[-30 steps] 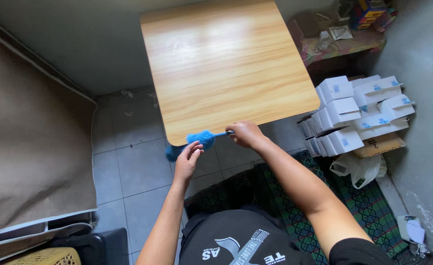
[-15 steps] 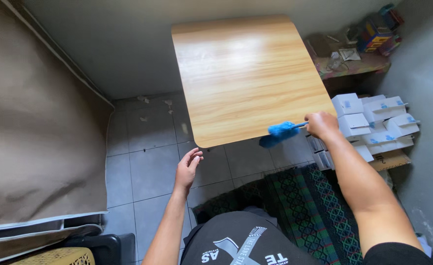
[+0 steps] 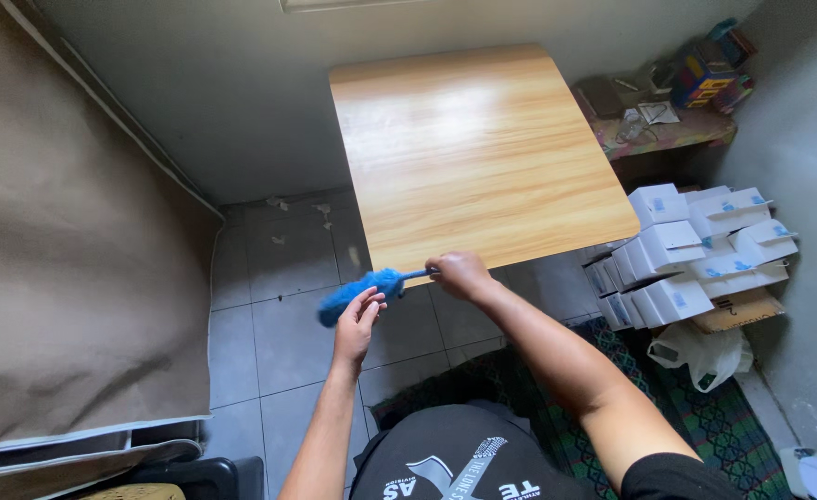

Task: The person wipes a wooden table with a blue duster, then moves a laundry basket onto the table and begins folding underwear one by one.

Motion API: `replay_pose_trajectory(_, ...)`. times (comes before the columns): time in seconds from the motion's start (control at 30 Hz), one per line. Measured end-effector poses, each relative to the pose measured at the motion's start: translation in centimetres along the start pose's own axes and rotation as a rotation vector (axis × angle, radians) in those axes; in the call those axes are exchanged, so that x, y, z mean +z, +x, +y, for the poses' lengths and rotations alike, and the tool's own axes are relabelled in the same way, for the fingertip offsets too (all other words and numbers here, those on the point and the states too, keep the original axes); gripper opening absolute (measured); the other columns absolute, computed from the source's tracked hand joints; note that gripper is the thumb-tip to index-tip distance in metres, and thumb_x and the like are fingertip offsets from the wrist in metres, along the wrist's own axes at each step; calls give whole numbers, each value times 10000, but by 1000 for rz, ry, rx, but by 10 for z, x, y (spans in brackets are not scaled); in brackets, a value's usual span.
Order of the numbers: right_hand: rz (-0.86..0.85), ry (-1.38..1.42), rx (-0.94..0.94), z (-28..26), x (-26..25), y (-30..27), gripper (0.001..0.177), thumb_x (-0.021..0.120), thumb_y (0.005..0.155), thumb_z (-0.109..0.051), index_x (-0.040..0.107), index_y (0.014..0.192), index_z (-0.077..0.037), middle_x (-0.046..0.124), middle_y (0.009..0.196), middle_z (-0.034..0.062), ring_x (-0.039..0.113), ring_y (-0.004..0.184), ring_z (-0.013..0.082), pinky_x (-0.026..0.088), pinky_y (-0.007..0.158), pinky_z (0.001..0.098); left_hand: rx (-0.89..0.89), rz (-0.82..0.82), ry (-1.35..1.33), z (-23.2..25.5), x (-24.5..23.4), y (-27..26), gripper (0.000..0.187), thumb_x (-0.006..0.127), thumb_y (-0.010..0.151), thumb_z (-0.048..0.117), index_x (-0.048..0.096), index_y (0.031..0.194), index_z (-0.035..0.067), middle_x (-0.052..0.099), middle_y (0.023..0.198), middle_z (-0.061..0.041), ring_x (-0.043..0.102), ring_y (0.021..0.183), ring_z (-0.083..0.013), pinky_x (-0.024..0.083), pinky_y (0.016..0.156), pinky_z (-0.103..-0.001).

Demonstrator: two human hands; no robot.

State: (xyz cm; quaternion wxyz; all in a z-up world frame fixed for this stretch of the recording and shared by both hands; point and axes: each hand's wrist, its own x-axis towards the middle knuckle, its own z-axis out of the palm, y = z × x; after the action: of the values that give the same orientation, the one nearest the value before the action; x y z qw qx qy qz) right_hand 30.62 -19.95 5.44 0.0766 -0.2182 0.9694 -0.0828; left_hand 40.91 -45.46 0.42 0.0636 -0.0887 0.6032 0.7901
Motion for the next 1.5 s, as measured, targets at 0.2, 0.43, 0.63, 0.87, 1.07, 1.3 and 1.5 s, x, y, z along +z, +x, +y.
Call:
replay_pose_trajectory(0.2,-187,130,381,77,-31,-26,352,605,929,-244,716,1247,-344,793,1010,-2,777,849,252,618,753,431,-87,53,39,3,-4,-7,406,559,1007,174,595,1397,65,722,1247,-48,673,1096,-104,519,939,-250)
replay_pose_trajectory(0.43,-170,-228,411,175,-99,-74,275,744,850,-323,793,1118,-289,766,1051,76,718,1008,290,579,863,437,-61,20,0,2,-5,-6,414,590,988,144,602,1390,44,716,1255,-58,666,1083,-133,504,910,-272)
replay_pose_trajectory(0.63,-78,-357,335,152,-98,-67,165,721,879,-311,799,1005,-238,773,980,80,728,993,280,577,833,449,-62,15,-12,0,-8,-7,408,591,990,148,608,1385,49,721,1247,-59,670,1084,-128,506,915,-268)
replay_pose_trajectory(0.87,2,-162,94,33,-45,-3,155,735,862,-285,781,1002,-238,745,923,64,708,937,285,560,787,451,-20,27,-9,-3,-18,-7,400,590,998,144,609,1380,27,728,1232,-72,668,1061,-133,512,899,-272)
replay_pose_trajectory(1.07,-30,-113,-25,-17,-43,2,209,707,892,-321,756,1081,-244,741,917,49,697,956,272,556,765,453,11,68,-61,-6,-32,0,400,564,1011,133,589,1390,12,722,1239,-83,679,1064,-142,510,897,-275)
replay_pose_trajectory(1.3,-240,-263,-133,-1,-83,44,197,685,928,-273,746,1116,-266,750,973,44,718,942,270,585,749,445,-3,162,-114,2,-45,-10,407,540,1018,126,568,1404,-1,712,1258,-104,679,1082,-155,516,919,-285)
replay_pose_trajectory(1.5,-346,-195,-192,11,-93,142,266,703,882,-189,775,1113,-299,756,1014,80,717,960,321,583,803,448,-36,229,-52,13,-52,-3,409,520,1024,142,560,1407,3,705,1281,-107,676,1109,-160,510,951,-289)
